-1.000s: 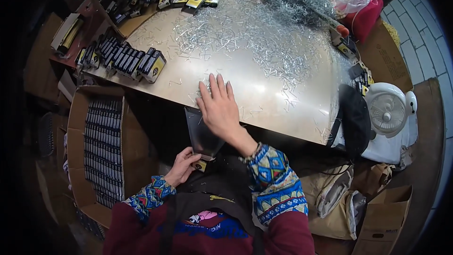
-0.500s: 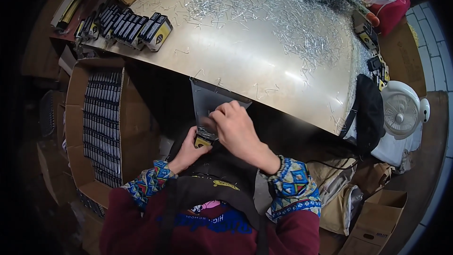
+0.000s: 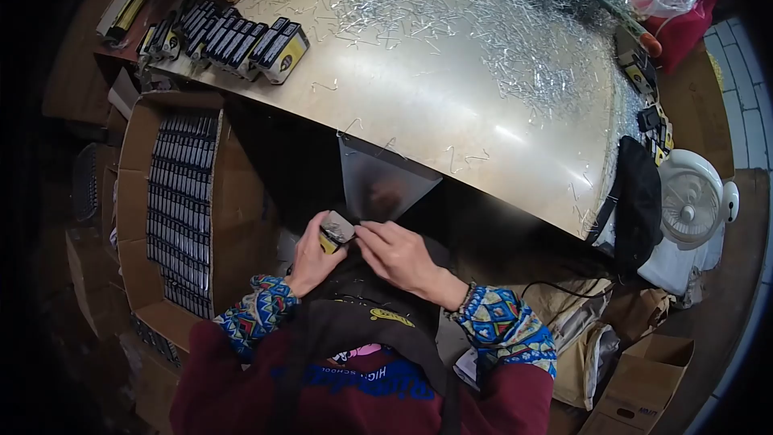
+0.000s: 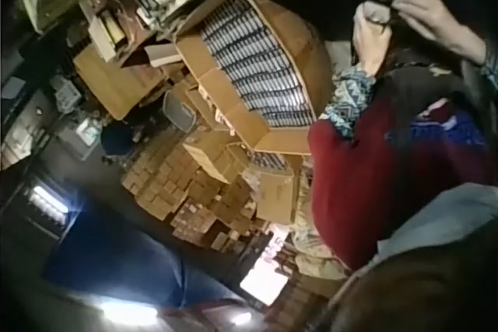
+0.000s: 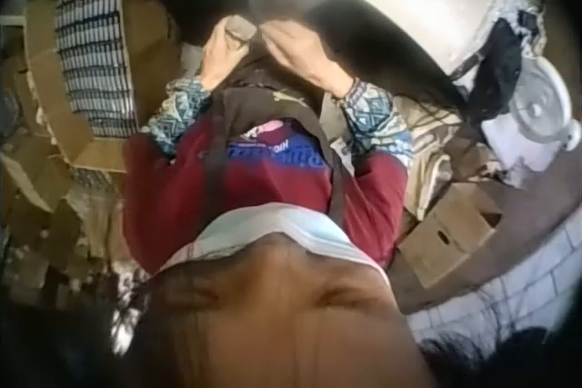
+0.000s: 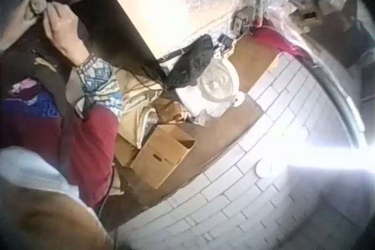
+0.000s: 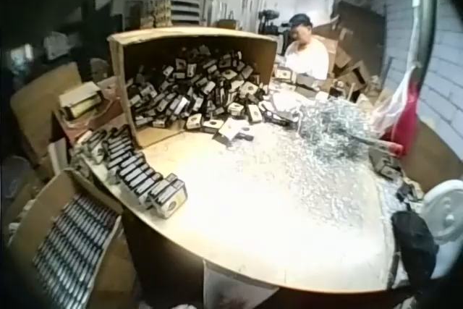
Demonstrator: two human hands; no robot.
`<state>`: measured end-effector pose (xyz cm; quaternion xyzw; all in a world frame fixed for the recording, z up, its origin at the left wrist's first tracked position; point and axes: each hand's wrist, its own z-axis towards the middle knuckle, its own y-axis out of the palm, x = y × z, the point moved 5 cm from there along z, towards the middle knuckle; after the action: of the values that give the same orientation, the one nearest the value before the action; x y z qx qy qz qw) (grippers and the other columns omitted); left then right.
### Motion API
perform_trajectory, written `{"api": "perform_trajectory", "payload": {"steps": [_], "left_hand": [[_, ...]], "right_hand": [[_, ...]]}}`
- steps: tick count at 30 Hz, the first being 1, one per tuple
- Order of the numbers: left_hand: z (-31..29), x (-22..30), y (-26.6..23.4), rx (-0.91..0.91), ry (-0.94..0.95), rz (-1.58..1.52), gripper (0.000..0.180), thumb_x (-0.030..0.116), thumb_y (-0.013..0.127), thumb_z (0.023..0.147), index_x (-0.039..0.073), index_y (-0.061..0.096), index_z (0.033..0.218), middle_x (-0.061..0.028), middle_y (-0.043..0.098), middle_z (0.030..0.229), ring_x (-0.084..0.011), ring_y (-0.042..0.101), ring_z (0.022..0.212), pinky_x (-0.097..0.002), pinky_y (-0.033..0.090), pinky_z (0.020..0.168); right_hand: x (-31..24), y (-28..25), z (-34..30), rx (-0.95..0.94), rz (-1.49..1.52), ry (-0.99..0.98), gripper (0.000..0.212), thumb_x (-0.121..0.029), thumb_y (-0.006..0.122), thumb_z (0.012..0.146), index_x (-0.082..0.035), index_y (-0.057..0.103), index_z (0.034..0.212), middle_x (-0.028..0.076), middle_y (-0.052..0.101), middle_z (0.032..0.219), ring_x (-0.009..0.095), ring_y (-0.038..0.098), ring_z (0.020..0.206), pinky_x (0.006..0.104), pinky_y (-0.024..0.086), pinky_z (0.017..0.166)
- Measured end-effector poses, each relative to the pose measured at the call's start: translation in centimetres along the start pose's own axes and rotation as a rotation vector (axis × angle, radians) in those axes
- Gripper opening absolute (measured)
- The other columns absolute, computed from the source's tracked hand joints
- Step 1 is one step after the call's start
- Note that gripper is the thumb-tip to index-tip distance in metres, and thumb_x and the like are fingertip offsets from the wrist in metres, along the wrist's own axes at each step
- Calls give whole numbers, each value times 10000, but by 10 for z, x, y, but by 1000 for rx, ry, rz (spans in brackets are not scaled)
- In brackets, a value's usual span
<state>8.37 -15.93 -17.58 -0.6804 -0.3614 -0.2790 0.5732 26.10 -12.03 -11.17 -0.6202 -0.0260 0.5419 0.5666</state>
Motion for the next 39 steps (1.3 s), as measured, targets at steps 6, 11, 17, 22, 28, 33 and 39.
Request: {"api": "perform_trajectory", "payload": {"steps": [6, 11, 17, 22, 28, 33, 39], "left_hand": [[6, 47, -17, 160, 193, -102, 723, 113, 785, 716, 63, 353, 1294, -218, 609, 1092, -406, 641, 939, -435, 533, 772], [29, 80, -23, 197, 259, -49, 650, 133, 776, 728, 47, 369, 1227, -226, 622, 981, -422, 647, 874, -447, 531, 707], [39, 98, -26, 196, 207, -11, 509, 144, 731, 764, 33, 436, 1164, -214, 618, 973, -428, 632, 874, -451, 518, 726], [40, 99, -22, 195, 282, 20, 541, 129, 723, 781, 17, 385, 1188, -202, 542, 1031, -418, 608, 874, -459, 500, 705], [44, 100, -23, 198, 270, 0, 508, 98, 697, 797, 15, 366, 1173, -211, 525, 1028, -435, 599, 861, -464, 495, 686], [49, 93, -23, 160, 204, -50, 484, 95, 688, 783, 4, 382, 1146, -228, 525, 1002, -451, 589, 852, -487, 489, 669], [53, 106, -28, 179, 238, -76, 452, 105, 684, 788, 4, 393, 1119, -227, 536, 957, -461, 589, 828, -490, 487, 658]], "right_hand": [[-15, -8, 26, 262, 102, 33, 348, -85, 715, 831, 25, 632, 1150, 214, 645, 1144, 352, 678, 934, 373, 570, 783], [-14, -22, 38, 454, 264, 124, 289, -13, 670, 853, 24, 654, 1139, 215, 646, 1174, 317, 676, 1018, 341, 562, 831], [-7, -29, 40, 501, 573, 439, 236, -5, 665, 879, 30, 687, 1111, 139, 709, 1079, 137, 669, 946, 241, 533, 826], [-5, -31, 44, 511, 711, 591, 229, -20, 686, 872, 28, 696, 1095, 108, 722, 1028, 98, 661, 886, 215, 531, 796], [-5, -29, 47, 556, 604, 527, 206, -11, 674, 876, 42, 697, 1074, 123, 720, 1027, 109, 667, 884, 232, 538, 799], [-20, -33, 54, 572, 243, 283, 191, 56, 628, 869, 82, 667, 1054, 208, 694, 1054, 240, 701, 905, 312, 555, 804], [-23, -31, 51, 669, -54, -51, 265, 115, 631, 792, 105, 623, 1057, 243, 664, 1054, 369, 681, 892, 353, 569, 758]]}}
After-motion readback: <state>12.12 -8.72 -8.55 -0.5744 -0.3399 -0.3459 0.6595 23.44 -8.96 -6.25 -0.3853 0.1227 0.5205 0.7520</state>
